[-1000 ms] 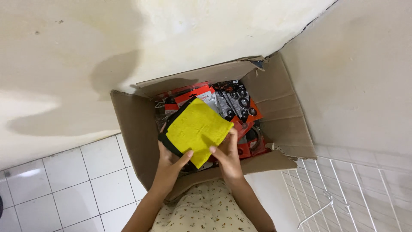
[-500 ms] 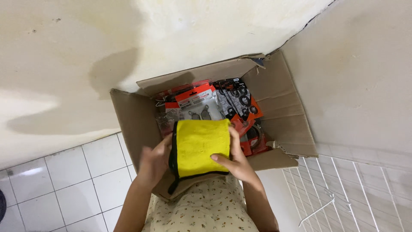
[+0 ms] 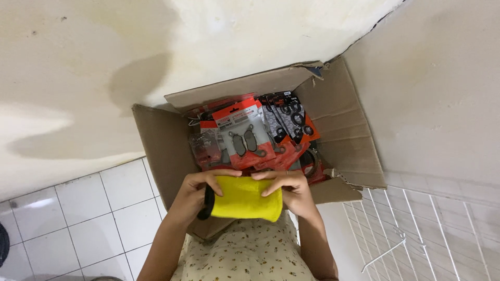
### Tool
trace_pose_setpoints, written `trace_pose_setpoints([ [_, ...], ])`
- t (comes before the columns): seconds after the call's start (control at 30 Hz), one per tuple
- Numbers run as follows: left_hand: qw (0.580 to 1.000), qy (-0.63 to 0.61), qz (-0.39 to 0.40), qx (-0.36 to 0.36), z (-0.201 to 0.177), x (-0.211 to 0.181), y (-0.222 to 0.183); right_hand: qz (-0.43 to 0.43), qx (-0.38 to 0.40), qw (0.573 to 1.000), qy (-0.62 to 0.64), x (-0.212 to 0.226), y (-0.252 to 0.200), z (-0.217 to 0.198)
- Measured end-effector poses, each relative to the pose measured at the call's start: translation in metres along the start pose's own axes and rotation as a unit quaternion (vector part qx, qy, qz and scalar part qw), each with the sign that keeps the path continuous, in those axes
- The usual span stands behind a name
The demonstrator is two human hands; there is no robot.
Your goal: Cleaning and wiping down packaged motorcycle parts with a cloth before hanging them on a display rack.
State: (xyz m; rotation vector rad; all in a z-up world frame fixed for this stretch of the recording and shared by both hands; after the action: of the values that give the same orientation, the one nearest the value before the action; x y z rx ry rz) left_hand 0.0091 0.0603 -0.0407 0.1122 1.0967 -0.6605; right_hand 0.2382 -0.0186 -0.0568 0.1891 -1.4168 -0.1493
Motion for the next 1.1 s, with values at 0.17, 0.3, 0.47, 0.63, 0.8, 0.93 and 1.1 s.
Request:
trace_pose_setpoints([
  [0.17,0.997,-0.082,0.012,-0.007,0.007,0.002,-0.002,0.125,-0.108,0.957,0.239,0.001,0.008,0.024],
  [0.3,0.979,0.062,0.169,-0.099,-0.008,-0.001,-0.012,0.185,-0.152,0.862,0.447,0.008,0.008,0.080],
  [0.47,0.920,0.310,0.237,-0.033,0.019,-0.032,-0.019,0.204,-0.129,0.862,0.446,0.001,0.005,0.086],
  [0.63,0.877,0.410,0.209,0.136,0.051,-0.056,-0.016,0.074,-0.206,0.911,0.350,-0.017,0.004,0.013],
  [0.8,0.791,0.612,0.006,0.019,0.015,-0.077,0.007,0.066,-0.300,0.921,-0.239,0.023,0.007,-0.051],
  [0.93,0.795,0.607,-0.005,0.003,0.024,-0.089,0.039,0.220,-0.116,0.880,-0.405,0.005,0.015,-0.043],
  [1.1,0.695,0.682,0.013,0.228,0.053,-0.044,0.095,0.279,0.107,0.826,-0.478,-0.030,-0.008,-0.031],
])
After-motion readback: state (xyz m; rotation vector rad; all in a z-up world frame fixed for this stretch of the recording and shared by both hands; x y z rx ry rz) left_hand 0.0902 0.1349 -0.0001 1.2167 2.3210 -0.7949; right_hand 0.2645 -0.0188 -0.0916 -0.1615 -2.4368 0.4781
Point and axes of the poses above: each hand's wrist, its own y-axis towards the middle knuckle, its own z-axis out of the palm, x = y × z, the point moved 6 cm from there along y, towards the middle knuckle, and after that the axes turned 8 degrees about -x, right-handed, at the moved point
